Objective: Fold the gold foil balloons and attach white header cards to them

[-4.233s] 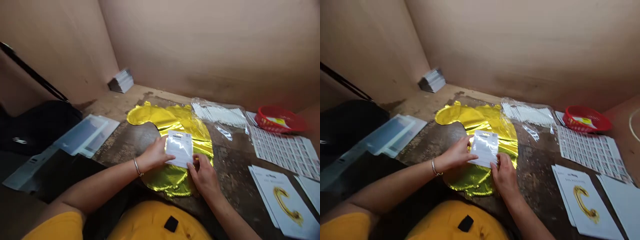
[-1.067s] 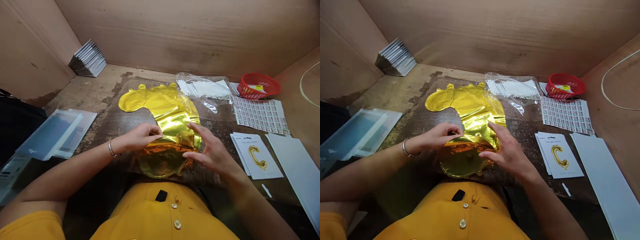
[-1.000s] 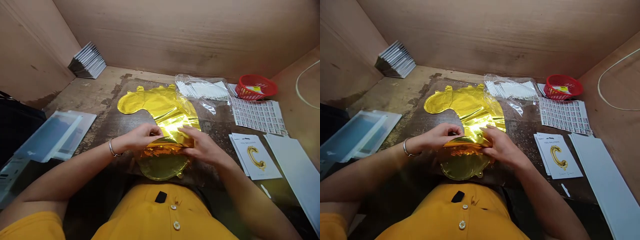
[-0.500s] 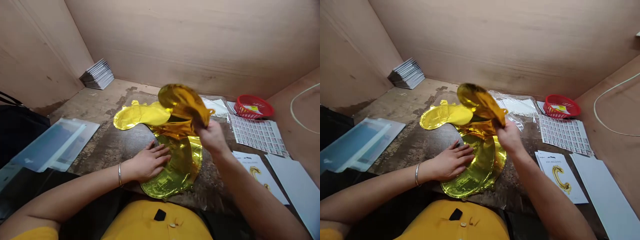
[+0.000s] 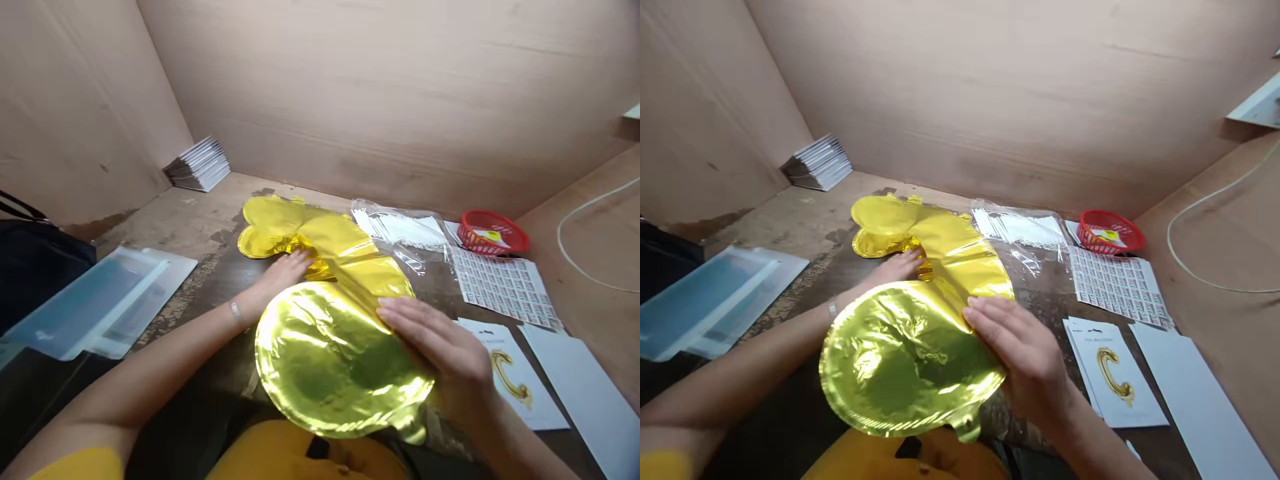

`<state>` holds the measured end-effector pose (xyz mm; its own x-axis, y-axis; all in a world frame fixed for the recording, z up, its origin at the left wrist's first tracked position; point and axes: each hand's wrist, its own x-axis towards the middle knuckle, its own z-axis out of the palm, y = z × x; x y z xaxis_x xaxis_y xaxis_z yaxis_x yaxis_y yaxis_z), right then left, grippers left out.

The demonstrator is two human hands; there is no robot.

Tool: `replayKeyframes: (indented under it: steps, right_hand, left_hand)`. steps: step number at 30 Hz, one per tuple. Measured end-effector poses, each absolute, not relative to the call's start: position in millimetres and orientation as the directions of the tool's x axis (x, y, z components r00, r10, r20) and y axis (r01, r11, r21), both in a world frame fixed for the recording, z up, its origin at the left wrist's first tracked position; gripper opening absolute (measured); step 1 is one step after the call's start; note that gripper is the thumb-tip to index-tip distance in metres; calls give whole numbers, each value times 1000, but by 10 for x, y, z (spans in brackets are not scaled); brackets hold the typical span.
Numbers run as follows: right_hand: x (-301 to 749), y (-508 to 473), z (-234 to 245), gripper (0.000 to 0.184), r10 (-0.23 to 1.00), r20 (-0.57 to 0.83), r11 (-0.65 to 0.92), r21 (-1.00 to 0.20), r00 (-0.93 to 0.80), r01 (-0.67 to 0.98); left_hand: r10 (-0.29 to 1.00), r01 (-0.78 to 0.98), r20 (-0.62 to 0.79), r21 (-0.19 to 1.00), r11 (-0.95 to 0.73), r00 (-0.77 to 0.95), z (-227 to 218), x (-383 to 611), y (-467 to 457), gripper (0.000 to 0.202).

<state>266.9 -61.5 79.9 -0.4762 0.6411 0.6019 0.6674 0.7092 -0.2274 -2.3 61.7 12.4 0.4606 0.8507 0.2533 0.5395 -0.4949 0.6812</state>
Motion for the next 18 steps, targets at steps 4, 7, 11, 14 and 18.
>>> replayKeyframes:
  steps: [4, 7, 11, 14, 18]
  right_hand:
    - [2696, -940, 628, 47, 661, 513, 701, -163, -547, 694]
    - [2615, -1157, 629, 37, 688, 433, 692, -150, -582, 706]
    - [2486, -1381, 760, 28, 715, 372, 688, -223, -592, 690]
    - [2490, -1353, 920, 19, 796, 311, 606, -415, -520, 679]
    - [2543, -725, 1016, 20, 949, 65, 266, -692, -309, 671]
  left_hand:
    - [867, 688, 230, 534, -492, 441, 270, -382, 339, 22]
    - [750, 608, 430, 441, -660, 503, 265, -303, 222, 28]
    - [476, 368, 276, 363, -856, 835, 13, 161, 178, 36]
    - [297, 223, 150, 377, -899, 943, -171, 394, 147, 36]
    - [356, 247, 179, 445, -861, 917, -269, 340, 105, 36]
